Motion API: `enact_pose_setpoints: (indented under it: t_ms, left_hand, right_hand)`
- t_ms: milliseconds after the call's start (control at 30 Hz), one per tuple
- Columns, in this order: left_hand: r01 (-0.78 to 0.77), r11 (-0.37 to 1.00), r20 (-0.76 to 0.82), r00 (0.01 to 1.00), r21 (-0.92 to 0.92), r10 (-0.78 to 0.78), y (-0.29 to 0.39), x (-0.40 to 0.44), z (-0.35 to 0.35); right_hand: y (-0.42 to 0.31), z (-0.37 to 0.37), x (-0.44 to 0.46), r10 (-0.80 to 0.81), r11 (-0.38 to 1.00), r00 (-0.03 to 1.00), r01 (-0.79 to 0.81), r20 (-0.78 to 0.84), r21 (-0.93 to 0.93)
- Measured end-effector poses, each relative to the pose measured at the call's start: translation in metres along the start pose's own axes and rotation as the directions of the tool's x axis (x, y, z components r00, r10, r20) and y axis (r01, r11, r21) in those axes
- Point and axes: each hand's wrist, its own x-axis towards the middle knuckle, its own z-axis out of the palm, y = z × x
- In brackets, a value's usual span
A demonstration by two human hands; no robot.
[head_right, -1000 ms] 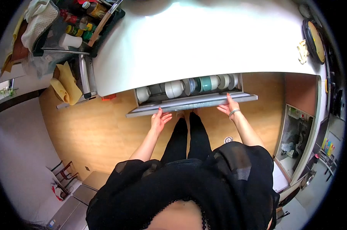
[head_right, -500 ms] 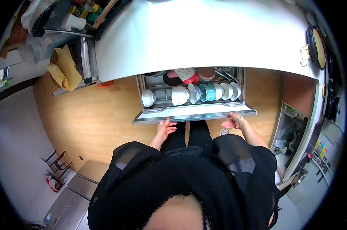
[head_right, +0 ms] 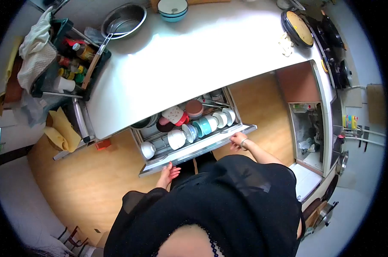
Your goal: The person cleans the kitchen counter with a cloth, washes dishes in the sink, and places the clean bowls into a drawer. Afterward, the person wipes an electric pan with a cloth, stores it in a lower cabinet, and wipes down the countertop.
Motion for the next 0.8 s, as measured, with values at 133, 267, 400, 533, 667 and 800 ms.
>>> enact_pose_setpoints:
  t_ms: [133, 267, 400, 533, 667, 800]
  left_hand:
    - [0.042, 0.993, 0.005, 0.999, 0.113, -0.043, 0.008, -0.008, 0.000]
    - [-0.014, 0.990, -0.008, 1.000, 0.143, 0.015, 0.008, -0.011, -0.001]
    - [0.039, 0.979, -0.017, 0.999, 0.200, -0.037, 0.019, -0.022, -0.004]
    - [0.075, 0.975, -0.023, 0.997, 0.211, -0.072, 0.020, -0.018, -0.014]
    - [0.102, 0.954, -0.020, 0.995, 0.282, -0.100, 0.028, -0.023, -0.023]
    - [0.096, 0.937, -0.060, 0.995, 0.337, -0.080, 0.033, -0.025, -0.032]
  right_hand:
    - [-0.002, -0.027, -0.010, -0.005, 0.991, 0.997, 0.014, -0.071, 0.135]
    - [-0.023, -0.058, -0.014, -0.126, 0.986, 0.978, 0.142, -0.165, 0.087]
    - [-0.051, -0.070, -0.021, -0.142, 0.977, 0.978, 0.163, -0.150, 0.139]
    - [-0.074, -0.065, -0.016, -0.138, 0.986, 0.980, 0.149, -0.140, 0.073]
    - [-0.090, -0.046, -0.018, -0.150, 0.988, 0.982, 0.154, -0.114, 0.030]
    - [-0.081, -0.033, -0.018, -0.193, 0.980, 0.979, 0.190, -0.057, -0.055]
